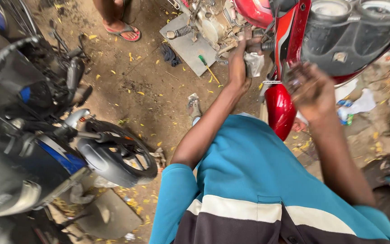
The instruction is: Replace or repair the front visor and fairing of a motorcycle using a screwdriver and pliers.
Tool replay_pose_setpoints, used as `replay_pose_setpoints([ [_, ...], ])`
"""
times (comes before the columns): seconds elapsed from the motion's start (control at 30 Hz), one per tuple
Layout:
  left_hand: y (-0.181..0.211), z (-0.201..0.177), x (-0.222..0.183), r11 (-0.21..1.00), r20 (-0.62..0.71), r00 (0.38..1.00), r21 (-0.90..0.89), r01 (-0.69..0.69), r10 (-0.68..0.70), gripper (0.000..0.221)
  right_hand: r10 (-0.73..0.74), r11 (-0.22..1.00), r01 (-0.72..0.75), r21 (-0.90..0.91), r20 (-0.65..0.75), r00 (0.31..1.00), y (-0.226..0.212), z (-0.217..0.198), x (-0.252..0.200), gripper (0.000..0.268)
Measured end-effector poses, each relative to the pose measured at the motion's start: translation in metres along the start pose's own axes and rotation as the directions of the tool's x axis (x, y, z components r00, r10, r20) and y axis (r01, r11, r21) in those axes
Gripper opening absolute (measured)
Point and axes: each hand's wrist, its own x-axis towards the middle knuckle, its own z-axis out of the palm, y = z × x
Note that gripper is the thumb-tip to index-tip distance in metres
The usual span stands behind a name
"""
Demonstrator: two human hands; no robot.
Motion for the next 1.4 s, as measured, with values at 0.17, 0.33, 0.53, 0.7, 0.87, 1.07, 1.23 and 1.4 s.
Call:
replay_pose_setpoints([
  [0.17,0.045,0.037,-0.046,0.976,-0.003,0.984,-0.134,0.174,-0.176,0.058,0.087,0.980,-0.091,0.177,0.033,0.996,0.031,0.007,-0.037,0.020],
  [0.33,0.033,0.012,-0.061,0.960,0.081,0.989,-0.243,0.140,-0.123,0.022,-0.056,0.997,0.050,0.060,0.101,0.993,0.034,0.020,-0.055,0.020],
  [0.53,0.064,0.038,-0.091,0.994,0.132,0.989,-0.073,0.080,-0.070,0.044,-0.058,0.998,0.057,0.026,0.049,0.997,0.037,0.025,-0.070,0.011],
  [0.7,0.049,0.035,-0.112,0.996,0.156,0.985,0.046,0.073,-0.080,0.049,-0.132,0.977,0.135,-0.168,0.028,0.991,0.042,0.015,-0.078,0.013],
  [0.87,0.022,0.023,-0.132,0.947,0.161,0.970,0.294,0.131,-0.184,0.051,-0.266,0.816,0.287,-0.502,0.115,0.957,0.022,0.011,-0.085,0.005],
  [1.07,0.026,0.063,-0.169,0.947,0.035,0.953,0.129,0.294,-0.301,0.034,-0.344,0.724,0.359,-0.589,0.142,0.928,0.022,-0.038,-0.099,0.002],
  [1.23,0.002,0.049,-0.191,0.928,0.089,0.958,0.287,0.237,-0.272,0.048,-0.351,0.690,0.381,-0.615,0.176,0.920,0.027,-0.077,-0.110,0.006],
  [1.4,-0.022,0.043,-0.208,0.872,0.030,0.956,0.418,0.254,-0.292,0.043,-0.324,0.700,0.422,-0.576,0.271,0.906,0.015,-0.090,-0.122,0.019],
])
